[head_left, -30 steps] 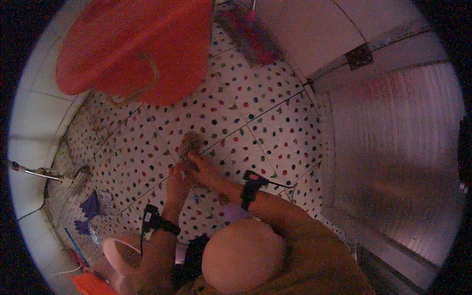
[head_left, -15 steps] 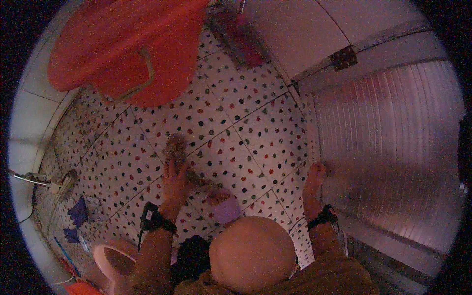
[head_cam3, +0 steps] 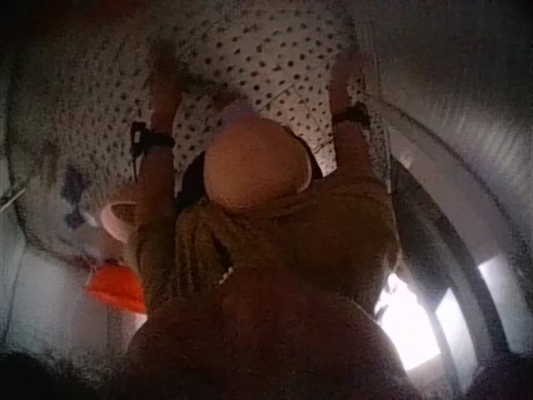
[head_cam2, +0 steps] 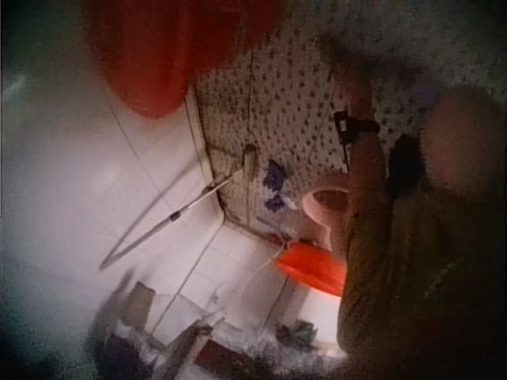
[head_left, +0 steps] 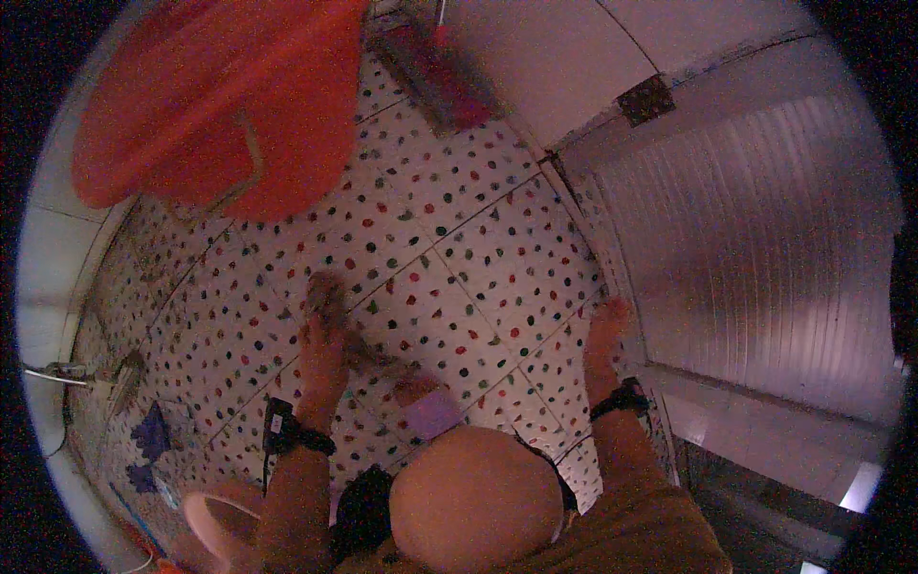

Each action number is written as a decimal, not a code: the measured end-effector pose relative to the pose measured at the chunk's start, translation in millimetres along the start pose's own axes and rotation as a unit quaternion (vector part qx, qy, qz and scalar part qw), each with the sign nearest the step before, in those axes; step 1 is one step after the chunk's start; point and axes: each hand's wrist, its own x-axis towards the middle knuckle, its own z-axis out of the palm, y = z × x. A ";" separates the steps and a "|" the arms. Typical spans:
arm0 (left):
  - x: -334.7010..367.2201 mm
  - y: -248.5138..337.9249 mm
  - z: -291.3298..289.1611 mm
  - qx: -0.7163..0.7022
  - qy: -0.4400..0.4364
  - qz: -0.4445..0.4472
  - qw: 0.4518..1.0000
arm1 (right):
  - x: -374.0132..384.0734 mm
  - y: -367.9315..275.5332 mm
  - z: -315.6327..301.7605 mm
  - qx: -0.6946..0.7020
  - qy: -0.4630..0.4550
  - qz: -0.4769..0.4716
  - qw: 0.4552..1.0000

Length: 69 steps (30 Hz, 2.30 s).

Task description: The person scrubs a tiled floor with a cloth, repeatedly dipping it into a pink basin of water and wringing it out. They wipe the floor in front of them and to the side, occasionally moving a red bucket to access new areas.

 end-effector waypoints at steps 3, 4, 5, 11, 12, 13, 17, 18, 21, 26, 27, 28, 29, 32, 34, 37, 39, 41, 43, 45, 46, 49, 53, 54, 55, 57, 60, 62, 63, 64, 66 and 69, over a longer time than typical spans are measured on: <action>10.9 6.3 -14.2 0.005 0.045 0.075 0.996 | -53.0 -36.1 64.8 0.217 -0.274 0.249 0.903; 12.0 12.7 -21.7 -0.015 0.061 0.086 0.994 | -88.0 -58.8 94.0 0.159 -0.350 0.237 0.892; 12.6 19.8 -30.0 -0.034 0.077 0.097 0.992 | -121.5 -85.6 122.7 0.070 -0.429 0.234 0.870; 3.6 73.5 -72.5 -0.523 -0.142 -0.033 0.840 | -201.1 -245.4 203.4 -0.017 -0.563 -0.289 0.774; 4.3 76.3 -79.0 -0.477 -0.148 -0.017 0.866 | -195.3 -258.9 203.6 -0.021 -0.581 -0.282 0.763; 4.6 86.7 -78.8 -0.477 -0.154 -0.021 0.865 | -190.8 -268.5 203.4 -0.025 -0.599 -0.274 0.752; 2.4 116.6 -57.2 -0.583 -0.165 -0.072 0.793 | -151.6 -255.5 162.7 -0.083 -0.615 -0.086 0.779; 0.0 118.9 -48.5 -0.596 -0.155 -0.068 0.785 | -142.1 -245.6 144.5 -0.075 -0.578 -0.047 0.811; 2.5 102.9 -32.1 -0.582 -0.144 -0.063 0.798 | -100.9 -215.4 101.4 -0.079 -0.400 0.070 0.910; 8.1 61.5 -31.9 -0.542 -0.141 -0.040 0.827 | -7.0 -167.9 70.9 -0.371 -0.212 -0.056 0.902; 6.1 55.4 -37.9 -0.507 -0.140 -0.042 0.850 | 0.2 -156.5 79.1 -0.417 -0.214 -0.100 0.878; 4.5 54.4 -41.9 -0.486 -0.140 -0.063 0.860 | 8.2 -146.9 84.1 -0.460 -0.210 -0.146 0.850; 3.1 53.5 -47.1 -0.484 -0.152 -0.055 0.860 | 8.4 -137.7 91.1 -0.469 -0.204 -0.217 0.832; -4.5 51.8 -59.4 -0.527 -0.172 -0.070 0.830 | 14.3 -116.6 89.7 -0.593 -0.284 -0.261 0.707; -11.3 45.1 -62.4 -0.553 -0.151 -0.068 0.816 | 20.9 -106.7 81.6 -0.670 -0.354 -0.279 0.590; -13.6 30.5 -54.5 -0.522 -0.146 -0.104 0.834 | 38.2 -96.0 66.9 -0.656 -0.398 -0.344 0.541; -12.5 23.5 -45.1 -0.545 -0.137 -0.112 0.820 | 41.6 -93.3 56.4 -0.536 -0.378 -0.336 0.676; -11.6 19.8 -39.9 -0.554 -0.122 -0.094 0.818 | 38.6 -93.7 48.3 -0.531 -0.391 -0.266 0.704; -10.4 22.3 -40.4 -0.543 -0.120 -0.058 0.829 | 31.6 -95.8 42.6 -0.513 -0.385 -0.227 0.733; -13.4 30.0 -47.6 -0.561 -0.127 -0.076 0.814 | 24.3 -97.3 39.9 -0.483 -0.335 -0.264 0.765; -13.6 33.8 -52.7 -0.564 -0.134 -0.082 0.811 | 21.4 -96.9 38.4 -0.505 -0.340 -0.229 0.760; -13.9 47.2 -68.1 -0.567 -0.159 -0.090 0.803 | 11.3 -90.8 31.5 -0.549 -0.277 -0.217 0.758; -18.9 56.4 -72.1 -0.514 -0.167 -0.110 0.834 | -4.5 -79.6 2.2 -0.583 -0.256 -0.122 0.761; -23.4 56.4 -71.1 -0.538 -0.154 -0.119 0.820 | -8.2 -79.1 -5.6 -0.612 -0.267 -0.064 0.741; -26.4 55.1 -69.3 -0.544 -0.151 -0.126 0.816 | -11.1 -80.7 -13.6 -0.580 -0.253 -0.083 0.770; -31.7 51.1 -65.7 -0.539 -0.153 -0.136 0.817 | -13.1 -87.5 -25.1 -0.525 -0.239 -0.085 0.813; -28.9 46.7 -57.4 -0.526 -0.185 -0.150 0.817 | -10.4 -100.3 -41.9 -0.552 -0.258 0.057 0.791; -24.8 48.1 -56.0 -0.531 -0.196 -0.144 0.812 | -10.5 -102.8 -56.7 -0.570 -0.249 0.140 0.771; -22.6 50.1 -55.9 -0.538 -0.199 -0.131 0.809 | -13.6 -101.0 -68.1 -0.571 -0.237 0.152 0.771; -21.0 53.2 -56.9 -0.546 -0.201 -0.119 0.805 | -16.8 -96.5 -80.6 -0.570 -0.224 0.158 0.774; -19.7 59.2 -59.7 -0.543 -0.200 -0.130 0.805 | -25.6 -80.2 -111.1 -0.562 -0.190 0.152 0.790; -20.0 61.7 -63.4 -0.526 -0.202 -0.131 0.816 | -31.6 -51.8 -159.0 -0.544 -0.153 0.168 0.807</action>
